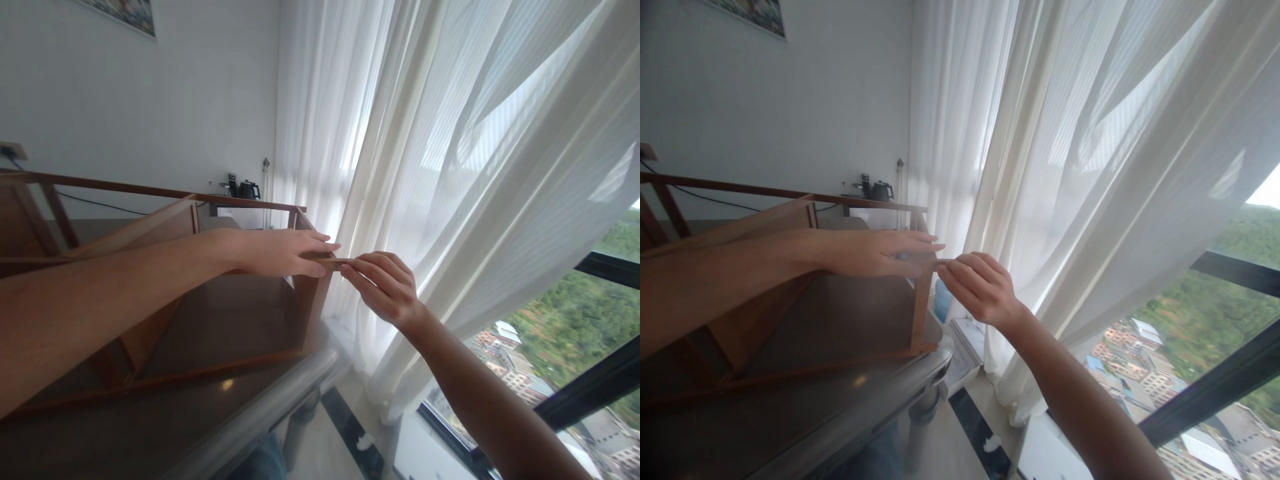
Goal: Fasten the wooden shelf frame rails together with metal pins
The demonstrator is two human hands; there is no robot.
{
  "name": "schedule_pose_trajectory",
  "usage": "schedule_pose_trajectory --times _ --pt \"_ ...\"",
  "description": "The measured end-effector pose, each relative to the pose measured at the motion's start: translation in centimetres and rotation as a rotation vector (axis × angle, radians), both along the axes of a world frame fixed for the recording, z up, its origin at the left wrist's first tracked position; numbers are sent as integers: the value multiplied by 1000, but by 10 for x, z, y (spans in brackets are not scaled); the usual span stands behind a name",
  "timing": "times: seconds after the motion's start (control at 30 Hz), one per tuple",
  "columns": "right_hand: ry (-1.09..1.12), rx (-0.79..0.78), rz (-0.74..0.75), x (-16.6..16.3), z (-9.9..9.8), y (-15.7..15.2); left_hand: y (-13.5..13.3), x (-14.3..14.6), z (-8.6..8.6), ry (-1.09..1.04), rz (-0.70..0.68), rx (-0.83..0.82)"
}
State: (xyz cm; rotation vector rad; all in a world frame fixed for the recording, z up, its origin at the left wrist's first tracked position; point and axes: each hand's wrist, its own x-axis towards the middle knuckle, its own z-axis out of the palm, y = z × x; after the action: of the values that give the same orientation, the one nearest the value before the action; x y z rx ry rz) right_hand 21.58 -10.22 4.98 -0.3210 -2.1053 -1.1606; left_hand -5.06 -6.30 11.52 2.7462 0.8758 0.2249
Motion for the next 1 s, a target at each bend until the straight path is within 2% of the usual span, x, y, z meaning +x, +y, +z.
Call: schedule_pose_trajectory --times 0.37,0.77,1.0 --pt "-141 127 -55 -4 18 -6 1 -1 -1 -14 -15 0" --pt "-267 252 -37 -6 33 -13 2 0 -2 -36 -14 -13" --pt "-367 251 -96 -14 43 -25 6 -1 -3 -31 -53 9"
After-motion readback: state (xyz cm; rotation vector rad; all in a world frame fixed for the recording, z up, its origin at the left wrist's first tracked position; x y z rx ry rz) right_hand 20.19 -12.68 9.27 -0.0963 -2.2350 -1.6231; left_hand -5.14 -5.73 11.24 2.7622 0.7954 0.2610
